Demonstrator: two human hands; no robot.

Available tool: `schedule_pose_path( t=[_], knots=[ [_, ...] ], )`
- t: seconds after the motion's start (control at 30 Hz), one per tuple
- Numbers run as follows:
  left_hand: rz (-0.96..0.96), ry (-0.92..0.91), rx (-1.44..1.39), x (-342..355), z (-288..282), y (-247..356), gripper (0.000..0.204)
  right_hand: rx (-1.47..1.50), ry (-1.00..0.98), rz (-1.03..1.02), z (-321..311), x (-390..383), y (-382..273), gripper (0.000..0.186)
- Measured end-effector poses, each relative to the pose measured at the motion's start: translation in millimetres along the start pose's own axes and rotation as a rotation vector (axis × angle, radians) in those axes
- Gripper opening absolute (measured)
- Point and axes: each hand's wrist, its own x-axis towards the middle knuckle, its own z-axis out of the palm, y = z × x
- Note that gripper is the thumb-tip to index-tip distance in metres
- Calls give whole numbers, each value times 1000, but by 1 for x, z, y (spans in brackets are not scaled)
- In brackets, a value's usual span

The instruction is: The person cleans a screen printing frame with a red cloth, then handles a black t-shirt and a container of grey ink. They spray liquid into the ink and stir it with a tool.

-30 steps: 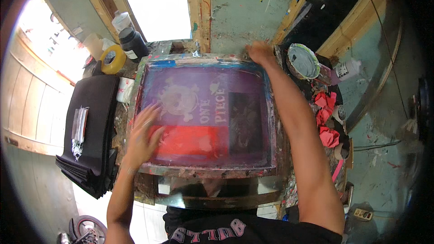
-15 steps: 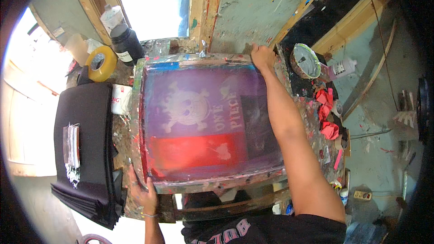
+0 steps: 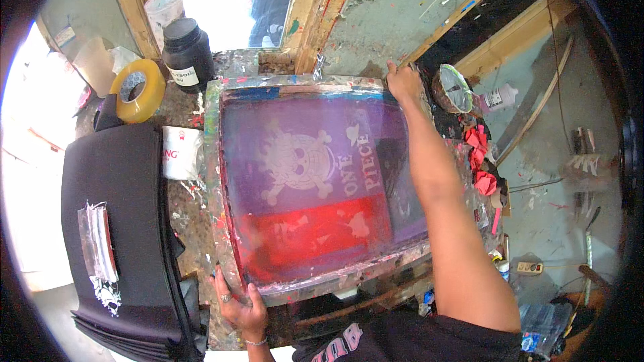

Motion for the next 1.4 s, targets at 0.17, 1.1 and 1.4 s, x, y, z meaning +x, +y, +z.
schedule_pose_path(
  t=[0.17,1.1,1.4],
  knots=[
    [62,41,59,1,0,-1,68,73,-57,-138,-2,17,14,68],
    [693,-375,398,-54,26,200,34,870,-73,6,-160,-333,371,27],
    [580,-292,253,84,-55,374,32,825,-156,-158,-143,-298,384,27]
  ],
)
